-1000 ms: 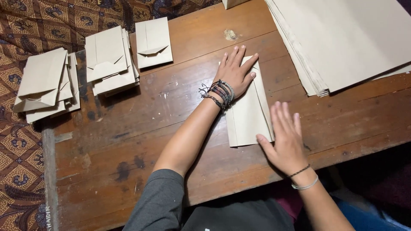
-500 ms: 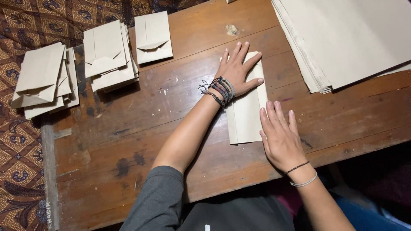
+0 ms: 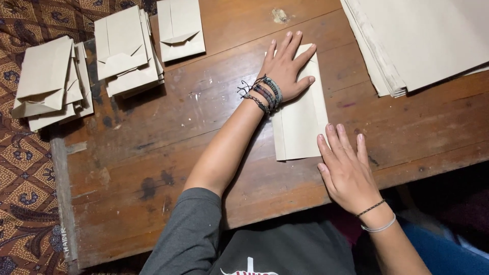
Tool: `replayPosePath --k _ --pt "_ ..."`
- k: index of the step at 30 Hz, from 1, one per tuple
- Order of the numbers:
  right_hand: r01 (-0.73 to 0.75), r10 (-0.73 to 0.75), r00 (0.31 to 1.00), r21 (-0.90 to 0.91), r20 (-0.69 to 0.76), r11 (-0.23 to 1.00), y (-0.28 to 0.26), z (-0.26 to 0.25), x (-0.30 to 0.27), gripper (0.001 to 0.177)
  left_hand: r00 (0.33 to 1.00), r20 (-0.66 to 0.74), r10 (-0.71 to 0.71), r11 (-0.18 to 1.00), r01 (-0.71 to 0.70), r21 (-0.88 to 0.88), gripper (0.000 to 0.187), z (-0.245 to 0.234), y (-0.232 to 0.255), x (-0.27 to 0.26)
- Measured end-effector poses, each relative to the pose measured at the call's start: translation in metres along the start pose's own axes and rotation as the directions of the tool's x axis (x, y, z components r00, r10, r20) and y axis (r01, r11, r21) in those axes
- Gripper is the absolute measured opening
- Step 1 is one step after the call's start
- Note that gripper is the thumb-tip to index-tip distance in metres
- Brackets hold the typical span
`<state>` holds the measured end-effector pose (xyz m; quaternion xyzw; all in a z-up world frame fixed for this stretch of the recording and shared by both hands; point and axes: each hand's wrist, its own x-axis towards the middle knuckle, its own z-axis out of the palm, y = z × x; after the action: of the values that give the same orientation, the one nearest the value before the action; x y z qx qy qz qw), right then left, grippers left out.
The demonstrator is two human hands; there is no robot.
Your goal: Folding a flat sheet of paper into a paper bag by making several precise folds and creases.
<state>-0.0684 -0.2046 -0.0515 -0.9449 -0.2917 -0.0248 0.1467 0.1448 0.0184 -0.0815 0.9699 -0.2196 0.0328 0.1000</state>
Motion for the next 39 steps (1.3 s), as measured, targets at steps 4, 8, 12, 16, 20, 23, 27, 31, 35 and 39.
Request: replayPosePath --k 4,8,12,16,20,23,27,31,35,39 --pt "0.032 -0.032 0.999 -0.006 -0.018 0.999 -0.009 -0.002 -0.013 0.063 1.000 0.011 0.002 1.000 -0.002 0.016 0.069 0.001 0.000 0.001" --pt "0.076 -0.058 0.993 0.179 -0.107 0.981 -0.007 -0.012 -0.015 0.064 1.000 0.005 0.000 1.000 0.000 0.021 0.069 -0.002 0.001 0.003" --pt "0.060 -0.017 0.977 0.195 -0.213 0.979 0.009 -0.017 0.004 0.063 0.998 0.068 -0.002 0.999 -0.001 0.041 0.070 -0.007 0.003 0.000" --pt "-0.062 0.061 0.998 0.081 0.006 0.995 0.018 -0.009 0.036 0.080 0.997 0.081 0.003 1.000 -0.004 0.016 0.070 -0.009 0.000 0.001" --pt "0.014 -0.018 0.998 0.066 0.059 0.998 0.012 -0.006 0.053 0.090 1.000 0.015 0.007 0.995 -0.006 -0.102 0.068 -0.014 -0.015 0.001" --pt "0.009 -0.012 0.999 0.081 0.043 0.997 0.013 -0.002 0.059 0.092 0.997 -0.073 0.030 0.987 -0.041 -0.156 0.069 -0.029 -0.029 -0.002" --pt "-0.011 0.013 1.000 0.074 -0.021 0.997 0.017 0.004 0.062 0.076 0.999 -0.045 0.027 0.999 -0.026 0.025 0.084 -0.040 -0.030 -0.017" --pt "-0.081 0.078 0.997 0.141 0.026 0.987 0.011 -0.001 0.065 0.074 0.998 0.033 -0.046 0.994 0.042 0.103 0.078 -0.016 -0.023 -0.022" --pt "-0.081 0.078 0.997 0.132 0.024 0.988 0.010 -0.001 0.062 0.074 1.000 -0.016 -0.025 0.977 0.027 0.211 0.077 -0.013 -0.011 -0.024" --pt "-0.121 0.121 0.993 0.146 0.009 0.982 0.012 0.003 0.062 0.074 0.992 0.061 -0.114 0.993 0.113 0.026 0.080 -0.002 0.004 -0.028"
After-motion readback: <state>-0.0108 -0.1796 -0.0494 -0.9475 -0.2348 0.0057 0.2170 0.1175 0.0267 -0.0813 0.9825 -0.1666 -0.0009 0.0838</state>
